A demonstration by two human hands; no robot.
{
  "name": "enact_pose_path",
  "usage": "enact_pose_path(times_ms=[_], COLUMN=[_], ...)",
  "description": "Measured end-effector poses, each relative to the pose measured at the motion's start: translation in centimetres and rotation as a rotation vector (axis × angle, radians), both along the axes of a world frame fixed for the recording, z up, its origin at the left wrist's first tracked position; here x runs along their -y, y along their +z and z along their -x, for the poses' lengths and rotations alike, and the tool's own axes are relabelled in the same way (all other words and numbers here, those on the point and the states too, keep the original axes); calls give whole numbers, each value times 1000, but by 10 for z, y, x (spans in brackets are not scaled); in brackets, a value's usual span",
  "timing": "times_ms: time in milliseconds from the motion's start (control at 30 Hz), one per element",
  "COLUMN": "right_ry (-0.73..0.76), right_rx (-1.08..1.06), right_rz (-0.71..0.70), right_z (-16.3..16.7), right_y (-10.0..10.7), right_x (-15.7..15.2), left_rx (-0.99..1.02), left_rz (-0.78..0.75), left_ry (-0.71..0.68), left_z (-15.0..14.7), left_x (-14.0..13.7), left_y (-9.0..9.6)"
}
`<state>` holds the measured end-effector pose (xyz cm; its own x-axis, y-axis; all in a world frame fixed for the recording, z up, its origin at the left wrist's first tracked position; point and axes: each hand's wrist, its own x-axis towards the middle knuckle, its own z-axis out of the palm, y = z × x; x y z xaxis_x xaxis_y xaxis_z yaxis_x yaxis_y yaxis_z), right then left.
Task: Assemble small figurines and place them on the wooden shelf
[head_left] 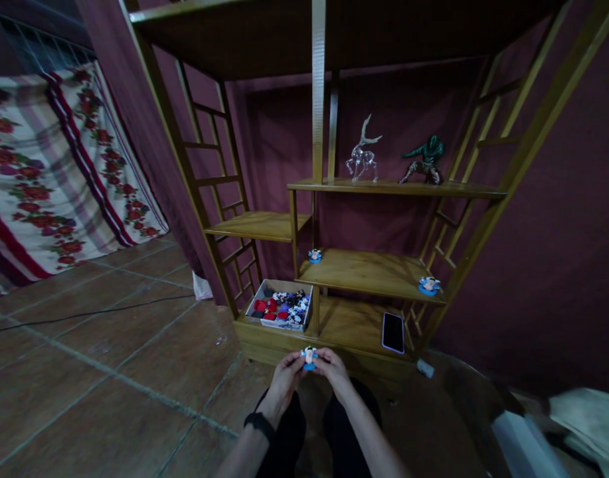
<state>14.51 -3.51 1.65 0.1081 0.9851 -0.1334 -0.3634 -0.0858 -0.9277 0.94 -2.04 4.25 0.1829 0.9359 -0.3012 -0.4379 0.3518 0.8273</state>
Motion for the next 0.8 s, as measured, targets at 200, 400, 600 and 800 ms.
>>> enact_pose_path(times_ms=[200,400,600,800], right_ry=[-39,-114,-118,-167], right_rx=[-34,68,144,173], right_rz=[11,-108,-251,-302], right_z=[-8,-20,-34,-42], right_y=[25,80,137,172], right_x=[9,-4,-32,-60], left_rx=[-83,-154,-116,-32], left_rz=[-86,-269,-433,-459], left_ry=[-110,-153,-154,-40], left_z=[-11,-24,-34,-47], left_x=[-5,-25,-49,-70], left_y=[24,73,127,154])
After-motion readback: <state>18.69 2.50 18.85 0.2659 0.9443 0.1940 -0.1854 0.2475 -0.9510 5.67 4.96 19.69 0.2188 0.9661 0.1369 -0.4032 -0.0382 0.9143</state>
